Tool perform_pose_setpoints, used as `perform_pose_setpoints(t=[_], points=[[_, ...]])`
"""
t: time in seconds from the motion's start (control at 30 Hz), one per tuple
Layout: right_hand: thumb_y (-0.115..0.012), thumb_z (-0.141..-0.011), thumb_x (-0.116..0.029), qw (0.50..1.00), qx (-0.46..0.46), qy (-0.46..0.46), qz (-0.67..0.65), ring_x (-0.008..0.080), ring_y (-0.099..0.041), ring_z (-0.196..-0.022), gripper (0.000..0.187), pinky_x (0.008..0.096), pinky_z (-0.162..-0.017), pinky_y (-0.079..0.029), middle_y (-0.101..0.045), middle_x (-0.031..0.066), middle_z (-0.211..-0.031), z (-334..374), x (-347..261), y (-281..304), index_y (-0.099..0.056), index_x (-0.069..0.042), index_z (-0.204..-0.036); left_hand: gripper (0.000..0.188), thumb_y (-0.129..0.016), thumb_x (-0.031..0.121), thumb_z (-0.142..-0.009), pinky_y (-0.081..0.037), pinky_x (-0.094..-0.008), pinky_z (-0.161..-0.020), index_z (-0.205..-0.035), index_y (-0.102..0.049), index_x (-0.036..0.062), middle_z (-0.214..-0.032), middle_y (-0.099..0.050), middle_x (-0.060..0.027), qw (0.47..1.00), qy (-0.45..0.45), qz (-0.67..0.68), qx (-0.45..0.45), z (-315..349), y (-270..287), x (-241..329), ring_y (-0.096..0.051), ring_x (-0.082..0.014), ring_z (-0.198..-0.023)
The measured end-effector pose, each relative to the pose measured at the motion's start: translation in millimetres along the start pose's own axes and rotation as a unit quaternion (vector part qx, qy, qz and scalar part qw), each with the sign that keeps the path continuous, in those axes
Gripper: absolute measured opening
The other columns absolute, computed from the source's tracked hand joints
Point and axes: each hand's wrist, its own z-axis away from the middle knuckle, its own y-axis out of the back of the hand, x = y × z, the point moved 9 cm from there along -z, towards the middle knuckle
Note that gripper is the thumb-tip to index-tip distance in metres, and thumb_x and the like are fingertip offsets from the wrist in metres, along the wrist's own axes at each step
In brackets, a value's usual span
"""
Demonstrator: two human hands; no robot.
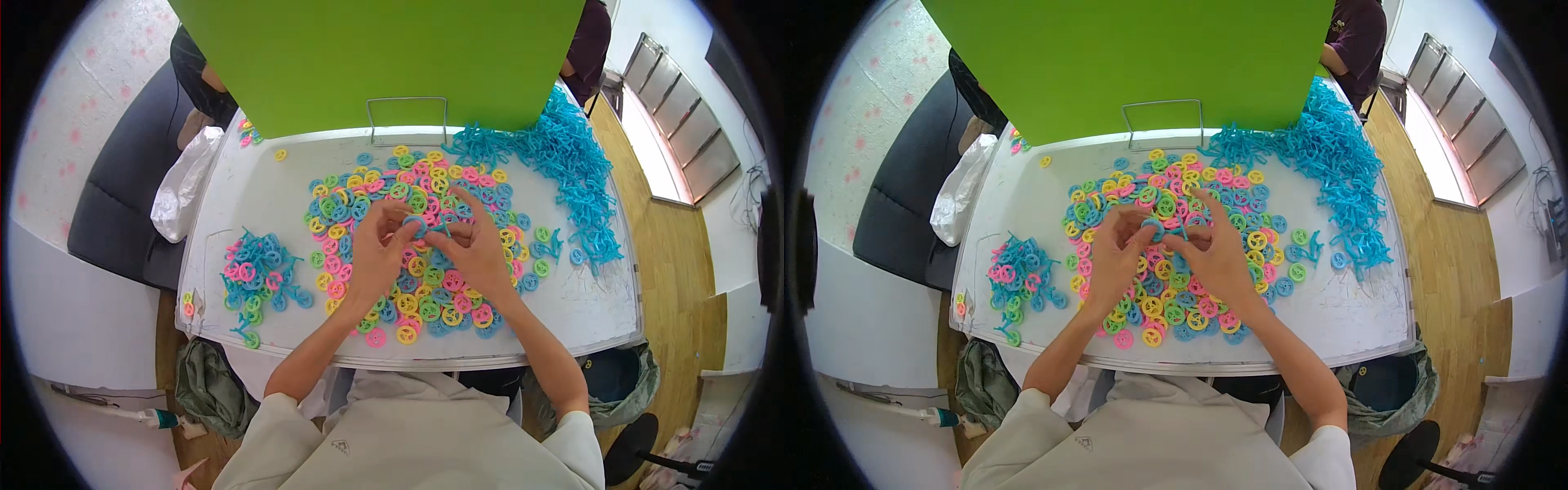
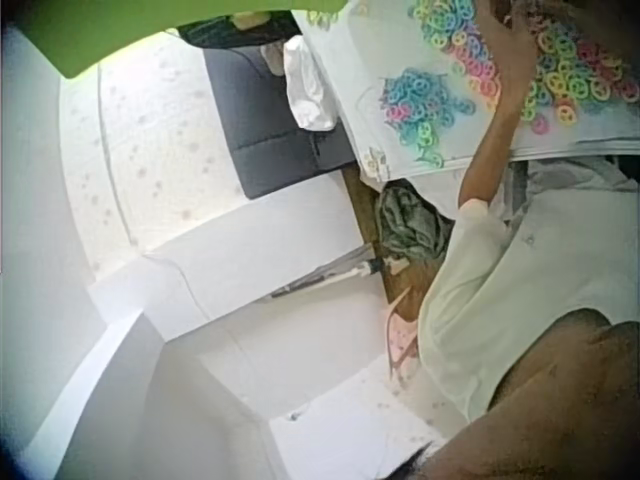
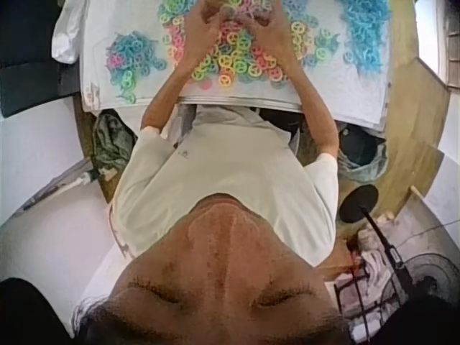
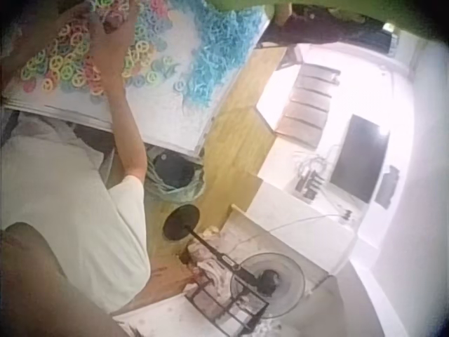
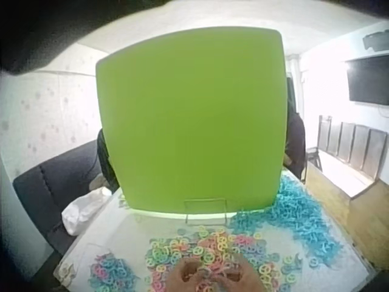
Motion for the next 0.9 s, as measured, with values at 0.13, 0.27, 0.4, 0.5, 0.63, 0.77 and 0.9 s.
perform_pose_setpoints(t=[0.13,0.27,0.4,0.5,0.63,0.77,0.9], points=[[-0.068,-0.083,-0.005,0.979,0.015,0.139,0.150,0.0098,-0.065,-0.073,0.022,0.0221,-0.063,-0.050,-0.070,0.0071,-0.086,4,-27,0,-0.064,-0.002,-0.105,0.012,-0.059,0.005,-0.090,-0.053,-0.0252,-0.073,-0.100,-0.060,-0.0015,-0.093,-0.063,-0.0077,0.998,0.000,0.066,0.008,-2,3,2,-0.062,-0.0121,-0.085],[-0.068,-0.084,-0.008,0.984,0.019,0.145,0.102,0.0076,-0.063,-0.071,0.016,0.0215,-0.060,-0.049,-0.071,0.0065,-0.082,3,-28,2,-0.067,-0.001,-0.099,0.018,-0.056,0.005,-0.092,-0.058,-0.0283,-0.075,-0.107,-0.061,-0.0042,-0.097,-0.062,-0.0096,0.994,0.019,0.107,-0.008,0,-3,1,-0.064,-0.0153,-0.087],[-0.068,-0.085,-0.011,0.997,0.015,0.059,0.052,0.0068,-0.063,-0.070,0.015,0.0207,-0.060,-0.049,-0.071,0.0069,-0.080,0,-17,1,-0.067,0.000,-0.096,0.019,-0.055,0.005,-0.092,-0.059,-0.0288,-0.074,-0.108,-0.060,-0.0054,-0.098,-0.062,-0.0098,0.994,0.015,0.109,0.000,1,-3,4,-0.065,-0.0166,-0.087],[-0.068,-0.085,-0.011,0.999,0.000,0.030,0.014,0.0062,-0.063,-0.070,0.016,0.0200,-0.060,-0.049,-0.071,0.0068,-0.079,-2,-13,-1,-0.067,0.001,-0.094,0.019,-0.055,0.004,-0.092,-0.059,-0.0289,-0.074,-0.108,-0.060,-0.0059,-0.099,-0.062,-0.0095,0.989,0.016,0.149,0.008,2,-4,1,-0.065,-0.0171,-0.086],[-0.068,-0.085,-0.011,0.999,0.013,0.039,0.012,0.0062,-0.063,-0.071,0.015,0.0199,-0.060,-0.049,-0.070,0.0066,-0.077,-2,-6,-1,-0.066,0.002,-0.093,0.017,-0.055,0.004,-0.093,-0.058,-0.0289,-0.074,-0.107,-0.058,-0.0054,-0.103,-0.062,-0.0111,0.991,0.000,0.128,0.036,8,-4,3,-0.066,-0.0172,-0.086],[-0.070,-0.083,-0.009,0.996,0.049,0.064,0.046,0.0080,-0.064,-0.071,0.014,0.0202,-0.060,-0.049,-0.070,0.0070,-0.078,3,-14,-1,-0.067,0.001,-0.093,0.015,-0.054,0.004,-0.093,-0.057,-0.0282,-0.074,-0.105,-0.056,-0.0042,-0.107,-0.063,-0.0120,0.995,0.002,0.086,0.045,9,-1,2,-0.066,-0.0169,-0.087],[-0.071,-0.081,-0.007,0.977,0.079,0.152,0.126,0.0120,-0.067,-0.074,0.016,0.0230,-0.064,-0.052,-0.070,0.0084,-0.082,10,-27,0,-0.068,-0.001,-0.095,0.014,-0.053,0.005,-0.094,-0.057,-0.0280,-0.074,-0.104,-0.057,-0.0036,-0.104,-0.063,-0.0102,0.994,-0.004,0.099,0.043,8,-2,0,-0.065,-0.0160,-0.085]])
